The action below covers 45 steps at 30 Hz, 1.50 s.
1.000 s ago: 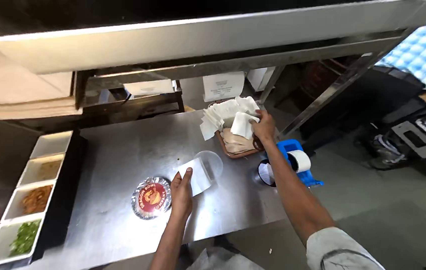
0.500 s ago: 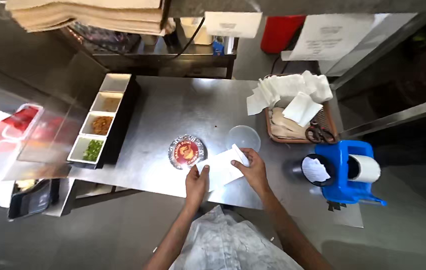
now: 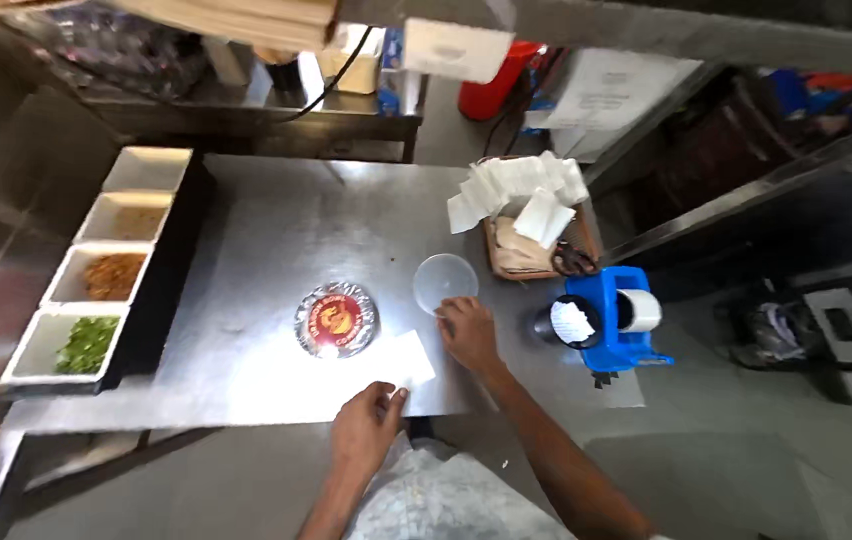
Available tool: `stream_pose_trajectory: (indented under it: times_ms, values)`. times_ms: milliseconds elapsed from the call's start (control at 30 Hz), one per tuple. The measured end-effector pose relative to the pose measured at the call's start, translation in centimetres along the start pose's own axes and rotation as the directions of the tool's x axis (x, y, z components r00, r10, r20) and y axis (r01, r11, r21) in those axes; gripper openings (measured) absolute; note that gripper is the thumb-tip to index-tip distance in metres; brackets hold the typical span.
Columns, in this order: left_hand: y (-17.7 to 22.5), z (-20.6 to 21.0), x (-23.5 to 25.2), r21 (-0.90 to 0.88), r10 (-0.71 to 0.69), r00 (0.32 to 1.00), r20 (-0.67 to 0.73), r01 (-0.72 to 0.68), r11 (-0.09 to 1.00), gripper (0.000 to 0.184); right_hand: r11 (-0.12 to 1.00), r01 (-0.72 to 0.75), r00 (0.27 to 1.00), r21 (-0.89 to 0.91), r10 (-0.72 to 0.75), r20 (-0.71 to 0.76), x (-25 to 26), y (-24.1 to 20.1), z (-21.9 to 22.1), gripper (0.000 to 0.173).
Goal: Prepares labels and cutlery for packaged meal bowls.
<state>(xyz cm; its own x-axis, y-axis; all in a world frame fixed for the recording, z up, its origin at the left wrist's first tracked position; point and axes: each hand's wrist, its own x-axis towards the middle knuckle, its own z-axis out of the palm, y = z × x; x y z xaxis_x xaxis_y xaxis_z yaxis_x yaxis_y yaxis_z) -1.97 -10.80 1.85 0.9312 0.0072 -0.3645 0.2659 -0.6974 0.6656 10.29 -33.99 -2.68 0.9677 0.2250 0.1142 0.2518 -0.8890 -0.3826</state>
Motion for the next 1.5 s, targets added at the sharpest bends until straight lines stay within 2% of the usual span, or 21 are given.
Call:
stream_pose_trajectory:
  times_ms: [33,100,167,233,300,367,467,633,800,867,967,1100,1200,1300,1400,1500]
  values:
    - [0.2,0.4,0.6,0.04,0.104,0.995,0.009,-0.104,0.994,0.044,0.998,-0.024,0.999,-0.054,0.025,0.033,0.5,1.4,0.4,0.027]
    - [0.8,0.4,1.6,0.09,0.182,0.971,0.153,-0.197,0.976,0.044,0.992,-0.048,0.999,-0.117,0.049,0.008,1.1,2.9,-0.4,0.029]
    - [1.0,0.2,2.0,0.103,0.217,0.951,0.22,-0.244,0.964,0.039,0.993,-0.053,0.99,-0.103,0.039,-0.133,2.3,3.0,-4.1,0.026]
    - [0.4,0.5,1.4,0.053,0.262,0.941,0.215,-0.279,0.959,0.036,0.991,-0.096,0.964,-0.091,0.07,-0.256,3.3,4.0,-8.4,0.02]
    - [-0.1,0.7,0.6,0.033,0.266,0.928,0.261,-0.284,0.958,0.034,0.954,-0.28,0.948,-0.109,0.257,-0.187,5.8,6.8,-11.4,0.02]
    - [-0.1,0.7,0.0,0.053,0.255,0.896,0.363,-0.294,0.954,0.035,0.898,-0.408,0.91,-0.167,0.415,0.003,8.6,10.0,-11.7,0.026]
    - [0.0,0.4,0.1,0.05,0.299,0.831,0.468,-0.362,0.931,0.035,0.906,-0.341,0.924,-0.251,0.372,0.089,10.0,11.9,-11.1,0.019]
    - [-0.8,0.1,0.4,0.036,0.326,0.873,0.364,-0.363,0.931,0.034,0.956,-0.244,0.967,-0.161,0.252,0.033,9.4,12.6,-11.5,0.016]
    - [-1.1,-0.2,0.5,0.051,0.312,0.875,0.369,-0.355,0.933,0.033,0.969,-0.185,0.977,-0.163,0.199,0.071,9.8,13.8,-10.7,0.013]
    - [-1.0,-0.2,0.7,0.053,0.315,0.872,0.374,-0.359,0.932,0.032,0.969,-0.213,0.973,-0.127,0.222,0.058,10.3,14.0,-10.9,0.015]
    - [-0.6,0.0,0.6,0.055,0.306,0.858,0.413,-0.359,0.932,0.034,0.953,-0.21,0.969,-0.219,0.233,0.084,10.8,14.3,-10.7,0.016]
    - [-0.1,-0.5,0.2,0.063,0.263,0.856,0.445,-0.322,0.945,0.036,0.96,-0.087,0.995,-0.267,0.098,0.026,10.4,14.0,-11.2,0.02]
    - [-0.3,0.2,0.6,0.06,0.298,0.891,0.343,-0.338,0.939,0.037,0.962,-0.075,0.997,-0.264,0.075,-0.01,10.2,14.9,-10.9,0.021]
    - [-0.7,2.6,2.1,0.208,0.357,0.92,0.164,-0.385,0.899,0.046,0.966,-0.043,0.998,-0.256,0.051,0.025,10.3,15.9,-10.3,0.025]
    - [-1.9,4.0,3.5,0.376,0.32,0.928,0.191,-0.37,0.849,0.051,0.967,-0.038,0.999,-0.252,0.043,0.016,10.8,15.5,-10.1,0.017]
    - [-3.1,3.7,3.4,0.39,0.341,0.918,0.2,-0.394,0.832,0.045,0.964,-0.054,0.998,-0.261,0.055,-0.004,10.9,15.3,-10.8,0.016]
